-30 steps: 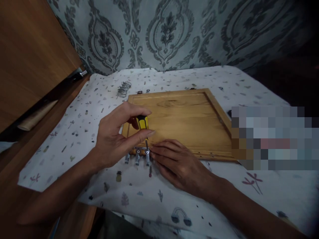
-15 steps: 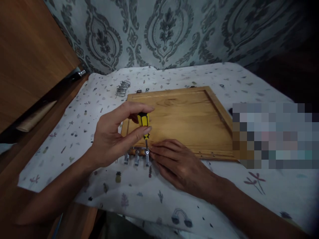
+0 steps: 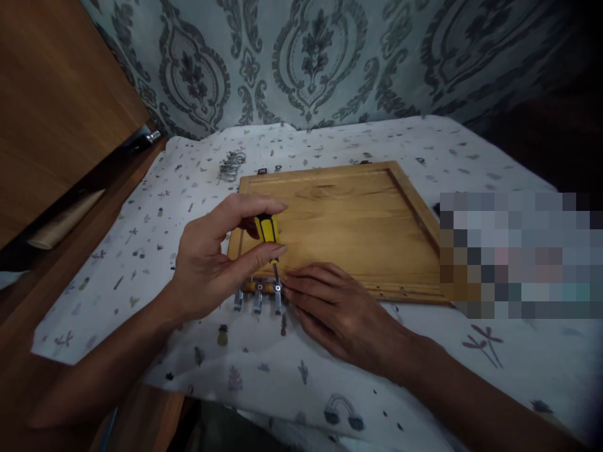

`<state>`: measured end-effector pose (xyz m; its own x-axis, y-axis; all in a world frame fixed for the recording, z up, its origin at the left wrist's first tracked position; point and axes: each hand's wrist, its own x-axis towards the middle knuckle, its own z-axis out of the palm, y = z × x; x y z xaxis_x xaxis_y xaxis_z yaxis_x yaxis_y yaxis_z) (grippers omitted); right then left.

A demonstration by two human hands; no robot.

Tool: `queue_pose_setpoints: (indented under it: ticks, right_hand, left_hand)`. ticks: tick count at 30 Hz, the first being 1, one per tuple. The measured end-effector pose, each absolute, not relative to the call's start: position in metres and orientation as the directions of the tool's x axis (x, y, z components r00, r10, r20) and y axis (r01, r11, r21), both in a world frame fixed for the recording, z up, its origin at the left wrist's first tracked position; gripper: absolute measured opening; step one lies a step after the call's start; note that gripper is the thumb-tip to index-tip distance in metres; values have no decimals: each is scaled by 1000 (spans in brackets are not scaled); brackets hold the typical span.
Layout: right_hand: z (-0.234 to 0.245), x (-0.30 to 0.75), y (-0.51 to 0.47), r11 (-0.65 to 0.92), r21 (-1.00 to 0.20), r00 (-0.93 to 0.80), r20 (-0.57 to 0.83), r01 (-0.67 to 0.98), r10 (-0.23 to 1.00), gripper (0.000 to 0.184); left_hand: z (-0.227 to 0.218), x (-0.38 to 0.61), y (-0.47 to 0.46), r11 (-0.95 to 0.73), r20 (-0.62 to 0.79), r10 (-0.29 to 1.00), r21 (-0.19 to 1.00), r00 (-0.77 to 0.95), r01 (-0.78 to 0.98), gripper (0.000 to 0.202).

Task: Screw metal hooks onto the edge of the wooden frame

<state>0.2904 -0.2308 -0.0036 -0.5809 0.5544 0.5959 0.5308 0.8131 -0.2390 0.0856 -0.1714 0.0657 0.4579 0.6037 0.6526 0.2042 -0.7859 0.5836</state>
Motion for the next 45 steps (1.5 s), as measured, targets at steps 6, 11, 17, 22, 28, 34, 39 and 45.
queue_pose_setpoints:
  ticks: [6,11,17,22,28,34,39,45]
  right_hand:
    - [-4,292,-230,813,-246,-581,594,527,556,24]
    - [-5,291,-230,820,-234,-587,599,522,545,24]
    - [-5,292,-231,810,-268,-575,591,522,566,22]
    - [-5,292,-231,810,-266,-576,590,523,566,24]
    - [-5,291,-230,817,-245,-580,600,523,551,26]
    - [-4,292,-231,809,-262,-586,578,526,568,27]
    - [-4,292,-230,819,-247,-584,597,518,550,25]
    - [-4,292,-230,815,-260,-581,593,518,558,25]
  left_hand:
    - [68,86,-171,-776,639,611,599,466,196,42]
    - [66,86,-170,-781,649,610,591,455,204,42]
    - [75,85,-178,-777,697,627,590,347,220,41]
    - [77,84,-181,-783,700,621,571,354,244,43]
    - [71,81,-178,-824,695,560,521,451,220,41]
    - [70,83,-181,-809,677,580,541,452,228,41]
    - [67,86,-181,-798,676,597,552,431,240,40]
    - [68,83,-181,-808,661,585,530,471,259,41]
